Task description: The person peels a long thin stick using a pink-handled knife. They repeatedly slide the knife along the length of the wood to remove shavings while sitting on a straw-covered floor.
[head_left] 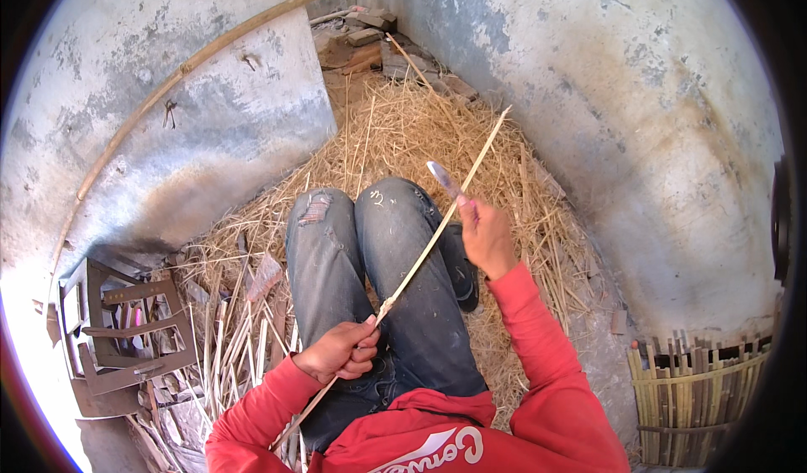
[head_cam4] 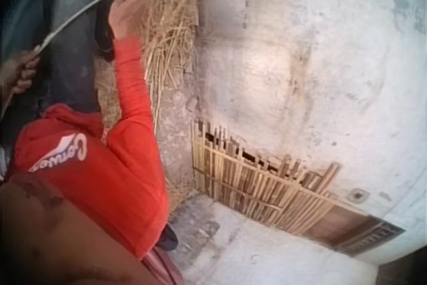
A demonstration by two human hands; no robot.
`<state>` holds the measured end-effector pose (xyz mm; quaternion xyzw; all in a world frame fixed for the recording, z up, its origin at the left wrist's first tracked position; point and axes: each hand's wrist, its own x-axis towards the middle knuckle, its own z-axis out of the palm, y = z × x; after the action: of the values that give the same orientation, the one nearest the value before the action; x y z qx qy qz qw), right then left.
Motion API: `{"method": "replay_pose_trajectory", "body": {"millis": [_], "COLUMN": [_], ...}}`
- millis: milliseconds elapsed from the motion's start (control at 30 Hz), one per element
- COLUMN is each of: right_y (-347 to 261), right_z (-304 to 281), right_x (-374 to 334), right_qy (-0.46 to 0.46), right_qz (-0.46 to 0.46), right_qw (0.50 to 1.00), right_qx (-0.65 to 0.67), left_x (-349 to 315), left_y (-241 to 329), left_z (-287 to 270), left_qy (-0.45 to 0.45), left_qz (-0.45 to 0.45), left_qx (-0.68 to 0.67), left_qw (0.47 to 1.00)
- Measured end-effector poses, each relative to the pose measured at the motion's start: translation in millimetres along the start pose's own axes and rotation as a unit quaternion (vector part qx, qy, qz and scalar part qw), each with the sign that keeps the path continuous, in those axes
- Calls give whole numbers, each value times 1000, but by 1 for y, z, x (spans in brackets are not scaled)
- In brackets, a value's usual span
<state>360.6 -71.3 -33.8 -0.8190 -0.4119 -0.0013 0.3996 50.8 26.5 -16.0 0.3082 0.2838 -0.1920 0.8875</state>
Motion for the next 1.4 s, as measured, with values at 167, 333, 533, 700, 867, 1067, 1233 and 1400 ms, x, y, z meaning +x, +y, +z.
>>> {"method": "replay_pose_trajectory", "body": {"millis": [167,333,533,700,867,1067,1233,1400], "right_y": [-1,-44,-46,-29,-35,5,11,-4], "right_z": [6,5,3,-12,-17,3,8,8], "right_x": [-24,-56,-66,-45,-22,17,31,7], "right_qy": [-21,-95,-144,-326,-92,25,53,-21], "right_qz": [0,-9,-17,118,64,18,-6,3], "right_qw": [998,989,983,878,971,999,996,1000], "right_qx": [51,113,115,331,212,40,-68,-6], "left_x": [8,27,52,50,48,37,29,25], "left_y": [4,17,34,34,25,11,8,10], "left_z": [10,12,17,7,-14,-23,-19,-15], "left_qy": [11,-16,-35,-119,-204,-226,-165,-148], "left_qz": [-1,-1,-6,-51,-74,-101,-71,-65], "left_qx": [0,-50,-66,-152,-274,-310,-261,-231], "left_qw": [1000,999,997,980,937,918,949,959]}}
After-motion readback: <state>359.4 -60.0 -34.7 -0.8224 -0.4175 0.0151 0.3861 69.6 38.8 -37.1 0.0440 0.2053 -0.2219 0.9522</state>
